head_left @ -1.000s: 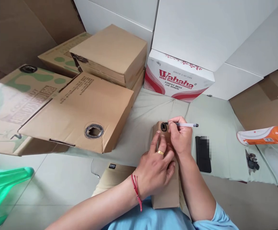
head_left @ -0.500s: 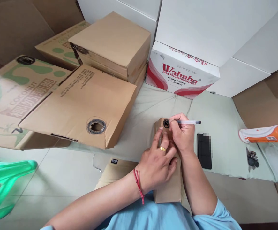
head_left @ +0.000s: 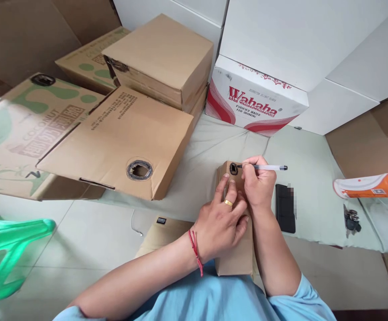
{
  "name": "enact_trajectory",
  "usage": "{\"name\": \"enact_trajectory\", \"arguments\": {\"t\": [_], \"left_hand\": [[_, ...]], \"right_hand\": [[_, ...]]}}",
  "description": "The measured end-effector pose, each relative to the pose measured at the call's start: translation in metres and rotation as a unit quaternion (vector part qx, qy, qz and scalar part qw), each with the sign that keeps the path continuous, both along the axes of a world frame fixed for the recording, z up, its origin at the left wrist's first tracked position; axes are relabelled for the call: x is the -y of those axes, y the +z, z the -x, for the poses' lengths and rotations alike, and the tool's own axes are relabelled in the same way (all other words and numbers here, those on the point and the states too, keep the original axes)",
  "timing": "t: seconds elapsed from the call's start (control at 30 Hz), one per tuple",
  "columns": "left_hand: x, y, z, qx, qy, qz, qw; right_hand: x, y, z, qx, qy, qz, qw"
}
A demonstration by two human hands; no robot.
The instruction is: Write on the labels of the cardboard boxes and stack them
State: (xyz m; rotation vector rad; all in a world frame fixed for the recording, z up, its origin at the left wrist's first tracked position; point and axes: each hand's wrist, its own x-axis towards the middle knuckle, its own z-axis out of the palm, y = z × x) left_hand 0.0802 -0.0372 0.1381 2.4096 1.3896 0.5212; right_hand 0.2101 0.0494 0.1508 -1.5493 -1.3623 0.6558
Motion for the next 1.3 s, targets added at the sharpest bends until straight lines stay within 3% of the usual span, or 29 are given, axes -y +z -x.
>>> {"name": "enact_trajectory", "arguments": {"t": [0.17, 0.4, 0.83, 1.3], "left_hand": [[0.0001, 0.0001, 0.0002, 0.005, -0.002, 0.004, 1.000], [0.0007, -0.0034, 0.0000, 0.009, 0.000, -0.001, 1.000], [0.0007, -0.0020, -0.0009, 0.006, 0.003, 0.010, 1.000], [0.0005, -0.0002, -0.0020, -0.004, 0.008, 0.010, 1.000]], "right_hand": [[-0.0037, -0.0021, -0.0011, -0.001, 0.018, 0.017, 1.000], [-0.0030, -0.0018, -0.0003, 0.021, -0.031, 0.002, 0.999], [0.0002, 0.0038, 0.0022, 0.063, -0.039, -0.028, 0.997], [0.0035, -0.0018, -0.0012, 0.008, 0.057, -0.008, 0.998]]}}
